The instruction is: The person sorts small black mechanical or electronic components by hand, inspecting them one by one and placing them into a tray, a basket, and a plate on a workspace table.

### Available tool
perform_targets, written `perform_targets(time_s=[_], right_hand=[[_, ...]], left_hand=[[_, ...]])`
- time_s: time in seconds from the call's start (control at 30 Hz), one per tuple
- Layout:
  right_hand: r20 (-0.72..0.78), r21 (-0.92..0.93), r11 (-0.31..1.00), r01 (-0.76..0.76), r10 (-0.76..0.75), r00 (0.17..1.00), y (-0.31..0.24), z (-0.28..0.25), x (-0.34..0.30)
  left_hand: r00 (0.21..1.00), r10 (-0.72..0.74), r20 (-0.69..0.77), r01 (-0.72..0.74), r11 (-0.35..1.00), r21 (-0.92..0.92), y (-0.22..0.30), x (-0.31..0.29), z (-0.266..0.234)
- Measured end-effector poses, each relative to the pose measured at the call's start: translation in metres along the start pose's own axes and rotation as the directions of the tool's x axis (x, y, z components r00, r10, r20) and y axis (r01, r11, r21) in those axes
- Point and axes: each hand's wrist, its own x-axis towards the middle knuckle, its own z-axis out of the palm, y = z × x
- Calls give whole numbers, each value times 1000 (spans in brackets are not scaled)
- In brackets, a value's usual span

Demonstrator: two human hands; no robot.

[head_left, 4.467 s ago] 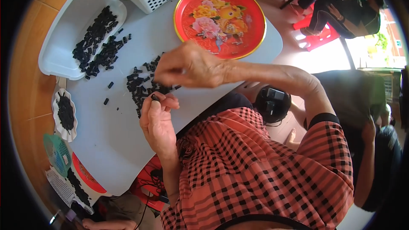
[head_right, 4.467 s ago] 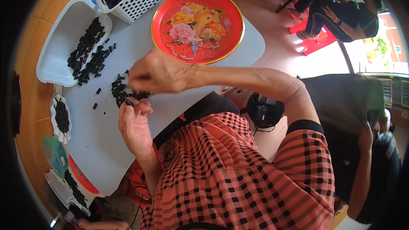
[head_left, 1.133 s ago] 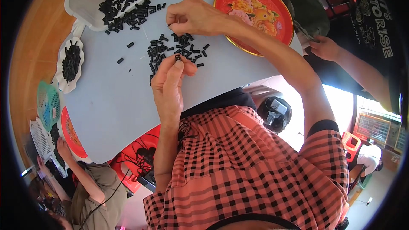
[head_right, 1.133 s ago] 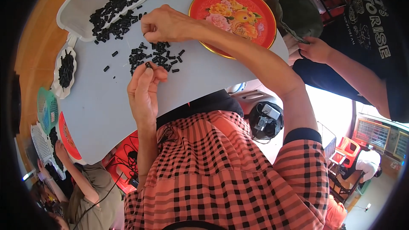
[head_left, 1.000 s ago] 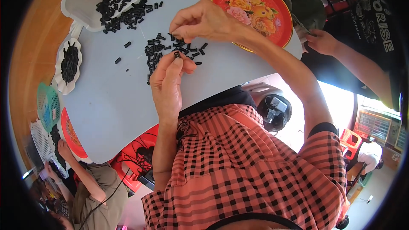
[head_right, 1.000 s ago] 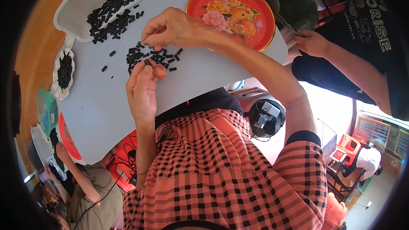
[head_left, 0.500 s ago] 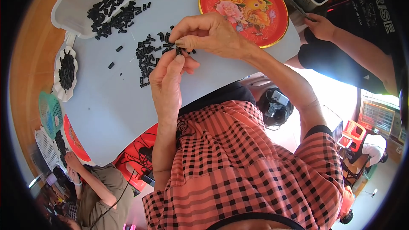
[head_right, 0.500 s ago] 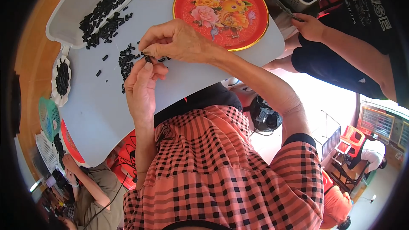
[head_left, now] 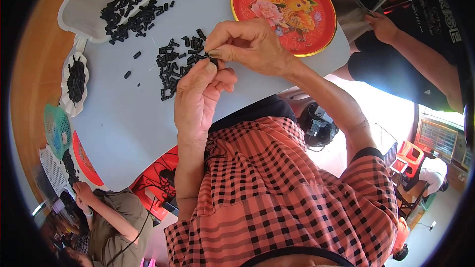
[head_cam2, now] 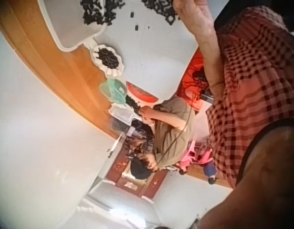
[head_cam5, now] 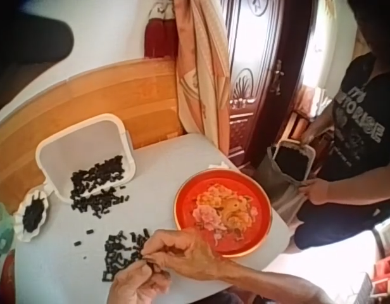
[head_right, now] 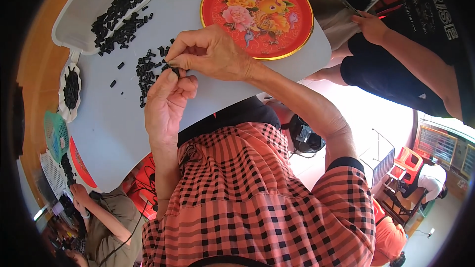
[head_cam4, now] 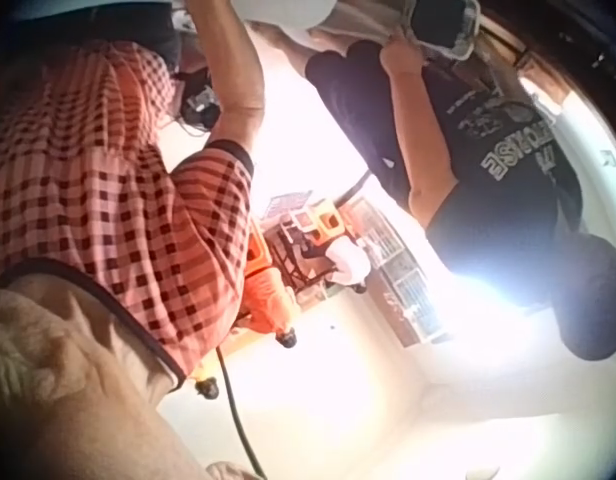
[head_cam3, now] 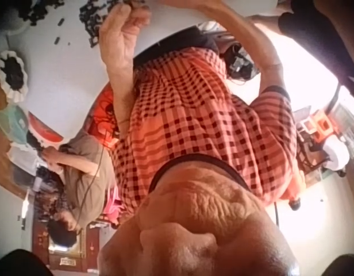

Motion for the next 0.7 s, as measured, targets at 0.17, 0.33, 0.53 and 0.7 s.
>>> perform_targets(time_s=[0.17, 0.33, 0.53, 0.7], right_hand=[[35, -231, 971, 61, -54, 998, 1, -8, -1], [150, -483, 857, 179, -120, 981, -20, -10, 1], [270, -647, 704, 292, -147, 952, -12, -8, 5], [279, -750, 548, 371, -248, 928, -8, -5, 6]], left_hand=[[997, 24, -76, -18, 996, 83, -3, 1, 3], [989, 55, -137, -44, 995, 86, 2, 1, 1], [985, 45, -166, -29, 995, 96, -1, 2, -1], [996, 35, -81, -31, 998, 54, 6, 5, 8]])
